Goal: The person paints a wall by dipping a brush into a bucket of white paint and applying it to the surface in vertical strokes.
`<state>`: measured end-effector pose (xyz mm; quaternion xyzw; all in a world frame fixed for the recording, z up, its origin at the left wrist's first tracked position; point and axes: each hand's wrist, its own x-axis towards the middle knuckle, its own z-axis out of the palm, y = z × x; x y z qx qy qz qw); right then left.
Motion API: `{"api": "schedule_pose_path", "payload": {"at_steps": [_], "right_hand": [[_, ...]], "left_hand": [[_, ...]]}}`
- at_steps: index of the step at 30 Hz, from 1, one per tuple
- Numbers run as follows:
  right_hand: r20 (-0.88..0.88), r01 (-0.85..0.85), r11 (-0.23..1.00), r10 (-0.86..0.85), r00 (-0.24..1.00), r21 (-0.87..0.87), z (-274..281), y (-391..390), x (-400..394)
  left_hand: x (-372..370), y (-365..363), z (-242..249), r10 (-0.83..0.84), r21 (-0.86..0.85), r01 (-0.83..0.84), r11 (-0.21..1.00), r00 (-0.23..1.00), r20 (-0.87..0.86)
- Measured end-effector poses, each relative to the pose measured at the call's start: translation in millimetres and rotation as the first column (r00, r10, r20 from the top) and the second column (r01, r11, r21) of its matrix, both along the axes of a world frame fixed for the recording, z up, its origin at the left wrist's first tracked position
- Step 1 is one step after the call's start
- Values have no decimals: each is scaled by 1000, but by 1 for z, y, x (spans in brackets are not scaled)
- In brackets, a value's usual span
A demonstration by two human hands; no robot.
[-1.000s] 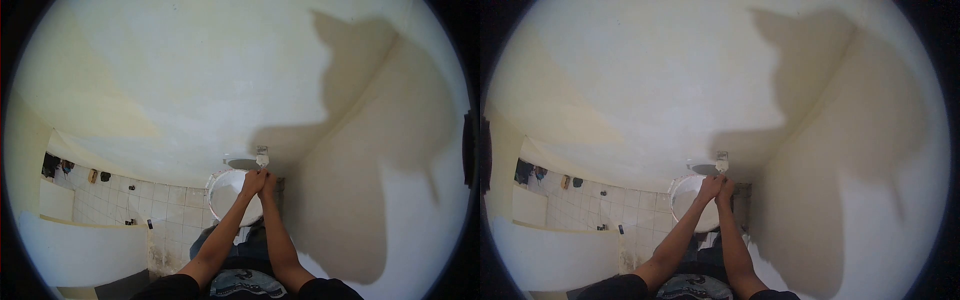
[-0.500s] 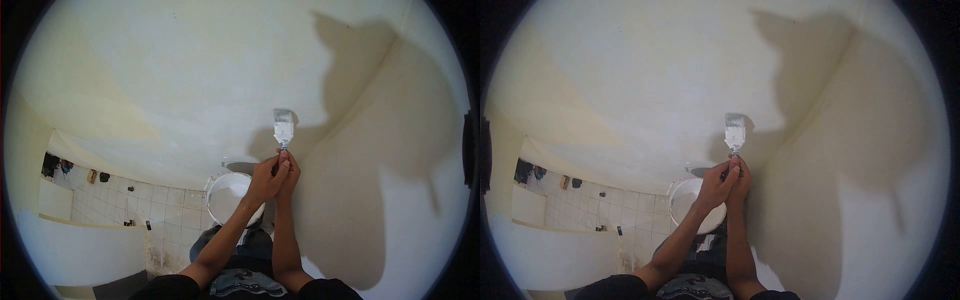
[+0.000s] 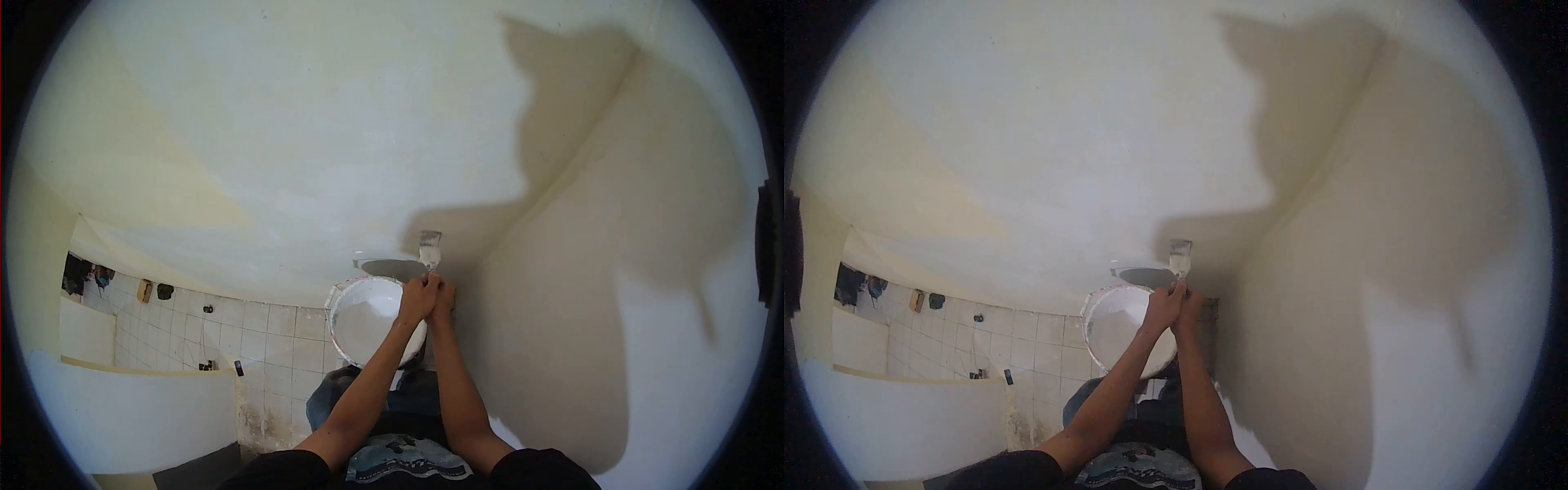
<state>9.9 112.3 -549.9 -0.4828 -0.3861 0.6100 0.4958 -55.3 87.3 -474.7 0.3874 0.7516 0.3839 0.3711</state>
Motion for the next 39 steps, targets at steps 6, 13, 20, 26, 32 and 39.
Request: {"api": "schedule_pose_path", "payload": {"at_steps": [6, 13, 20, 26, 32, 39], "right_hand": [[125, -15, 986, 36, 991, -165, -5, 6, 4], [-82, -105, 989, 114, 990, 107, -2, 23, -9], [-41, -30, 965, 42, 998, 261, 92, -14, -9], [-87, -11, 968, 34, 996, 251, 89, -15, -17], [16, -46, 954, 43, 999, 295, -14, -3, -45], [308, -155, 988, 139, 941, 27, -66, -18, -46]], "left_hand": [[-5, 9, -23, -67, -31, 68, 997, 997, 48], [-17, 6, 8, -61, 142, 56, 988, 997, 38], [-10, -31, 71, -74, 437, 34, 899, 994, 75], [-11, -29, 53, -11, 521, -1, 854, 1000, 20], [-25, -22, 4, 115, 204, -127, 971, 991, 69], [-42, -31, -67, 142, -102, -139, 985, 990, 26]]}}
